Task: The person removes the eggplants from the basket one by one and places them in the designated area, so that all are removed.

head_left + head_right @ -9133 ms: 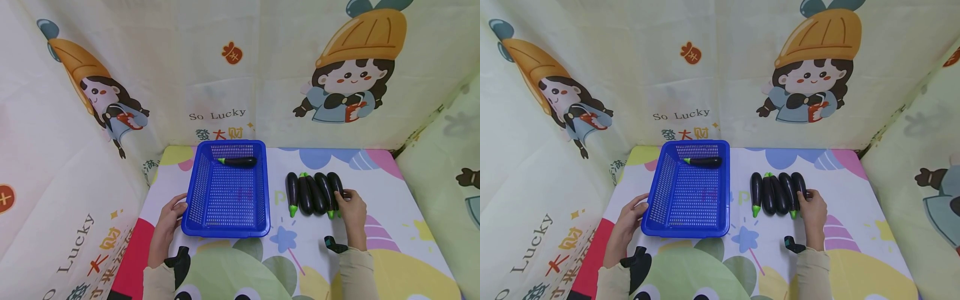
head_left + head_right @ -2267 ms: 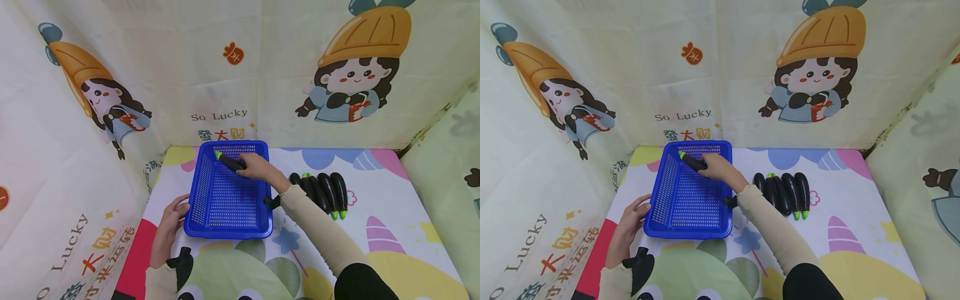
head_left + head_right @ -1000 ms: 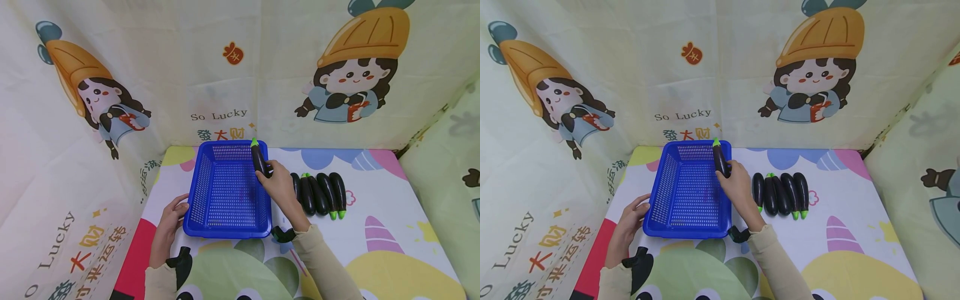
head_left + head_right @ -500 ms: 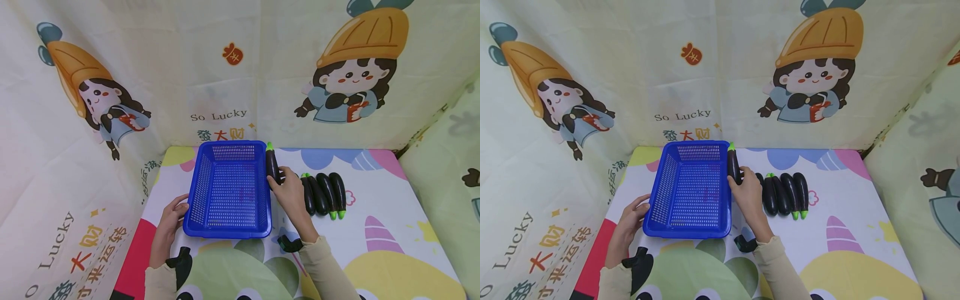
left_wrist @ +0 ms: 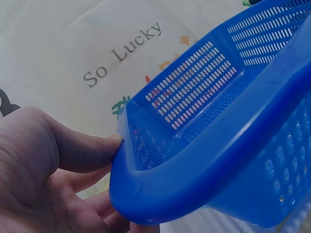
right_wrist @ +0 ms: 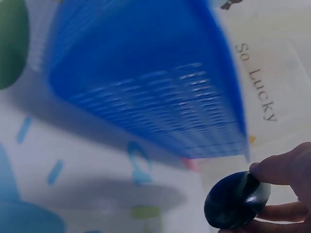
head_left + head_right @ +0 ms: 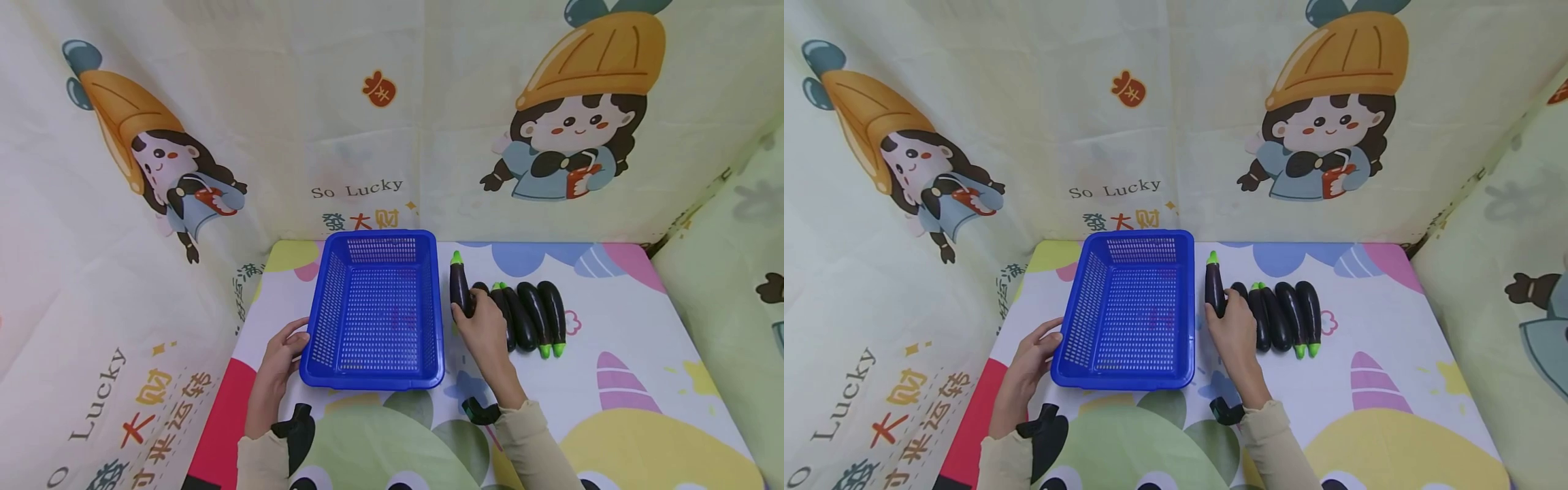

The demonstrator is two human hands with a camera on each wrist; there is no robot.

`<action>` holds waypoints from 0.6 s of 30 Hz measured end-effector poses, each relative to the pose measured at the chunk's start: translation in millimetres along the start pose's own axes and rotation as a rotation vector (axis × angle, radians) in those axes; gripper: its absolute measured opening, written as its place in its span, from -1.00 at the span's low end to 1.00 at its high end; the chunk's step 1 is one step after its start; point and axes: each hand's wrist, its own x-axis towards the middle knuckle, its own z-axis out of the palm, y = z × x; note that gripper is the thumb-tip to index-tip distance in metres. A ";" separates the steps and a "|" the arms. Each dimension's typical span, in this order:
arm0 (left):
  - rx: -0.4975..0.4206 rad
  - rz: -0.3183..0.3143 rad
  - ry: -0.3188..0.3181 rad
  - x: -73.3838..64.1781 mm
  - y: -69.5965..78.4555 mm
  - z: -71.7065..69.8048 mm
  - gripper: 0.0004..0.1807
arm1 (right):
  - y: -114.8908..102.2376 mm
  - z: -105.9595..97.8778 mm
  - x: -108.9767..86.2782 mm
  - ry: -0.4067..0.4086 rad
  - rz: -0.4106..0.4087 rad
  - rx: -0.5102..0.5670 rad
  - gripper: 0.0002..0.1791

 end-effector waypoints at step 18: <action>0.007 0.009 -0.012 -0.1 -0.5 -0.8 -0.50 | 26.4 31.2 -15.5 0.026 -0.040 -0.169 -0.35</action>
